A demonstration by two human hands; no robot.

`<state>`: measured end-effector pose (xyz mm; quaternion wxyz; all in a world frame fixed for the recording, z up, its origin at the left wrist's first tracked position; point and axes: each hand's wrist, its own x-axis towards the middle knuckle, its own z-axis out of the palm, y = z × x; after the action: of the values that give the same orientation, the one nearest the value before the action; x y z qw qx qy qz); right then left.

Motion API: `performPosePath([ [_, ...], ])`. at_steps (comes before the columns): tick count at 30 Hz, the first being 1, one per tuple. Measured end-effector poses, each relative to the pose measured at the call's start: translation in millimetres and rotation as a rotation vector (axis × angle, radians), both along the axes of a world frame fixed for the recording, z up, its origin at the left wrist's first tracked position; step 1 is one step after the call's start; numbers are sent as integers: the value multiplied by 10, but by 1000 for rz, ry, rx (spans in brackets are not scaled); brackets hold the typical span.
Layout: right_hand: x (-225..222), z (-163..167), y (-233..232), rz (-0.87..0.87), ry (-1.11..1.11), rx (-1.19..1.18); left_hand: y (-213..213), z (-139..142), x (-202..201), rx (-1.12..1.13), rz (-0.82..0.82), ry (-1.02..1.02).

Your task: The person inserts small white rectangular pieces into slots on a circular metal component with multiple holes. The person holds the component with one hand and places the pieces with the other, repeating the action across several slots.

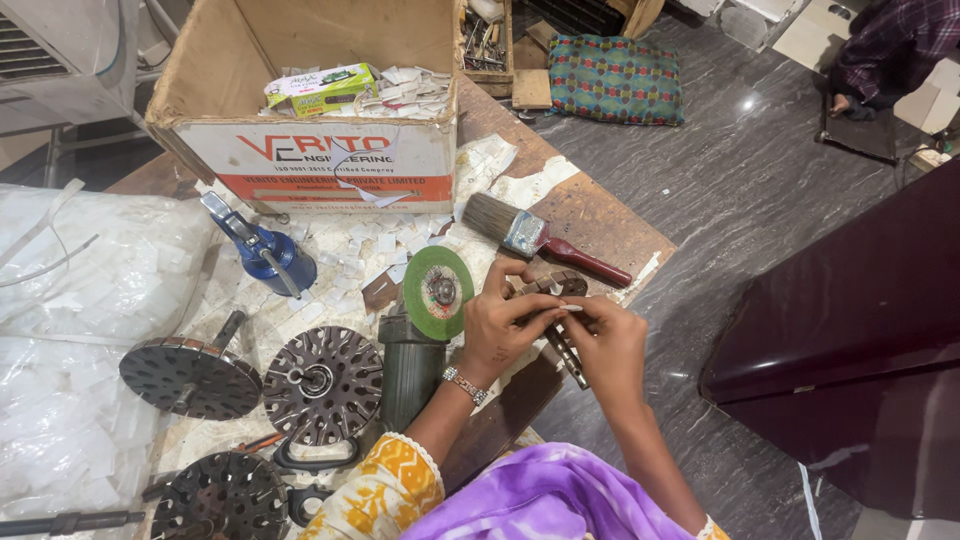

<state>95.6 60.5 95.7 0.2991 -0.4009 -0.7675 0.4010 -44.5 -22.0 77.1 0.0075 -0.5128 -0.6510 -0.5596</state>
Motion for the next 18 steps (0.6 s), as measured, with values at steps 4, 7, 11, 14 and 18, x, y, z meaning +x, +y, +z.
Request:
performPosePath([
  [4, 79, -128, 149, 117, 381, -657, -2, -25, 0, 5, -18, -28],
  [7, 191, -210, 211, 151, 535, -870, 22, -32, 8, 34, -12, -59],
  [11, 187, -366, 210, 78, 633, -920, 22, -36, 3, 8, -21, -10],
  [14, 178, -452, 227, 43, 708, -1005, 22, -31, -2, 6, -35, 17],
  [18, 210, -499, 249, -12, 740, -1034, 23, -18, 13, -13, -33, 38],
])
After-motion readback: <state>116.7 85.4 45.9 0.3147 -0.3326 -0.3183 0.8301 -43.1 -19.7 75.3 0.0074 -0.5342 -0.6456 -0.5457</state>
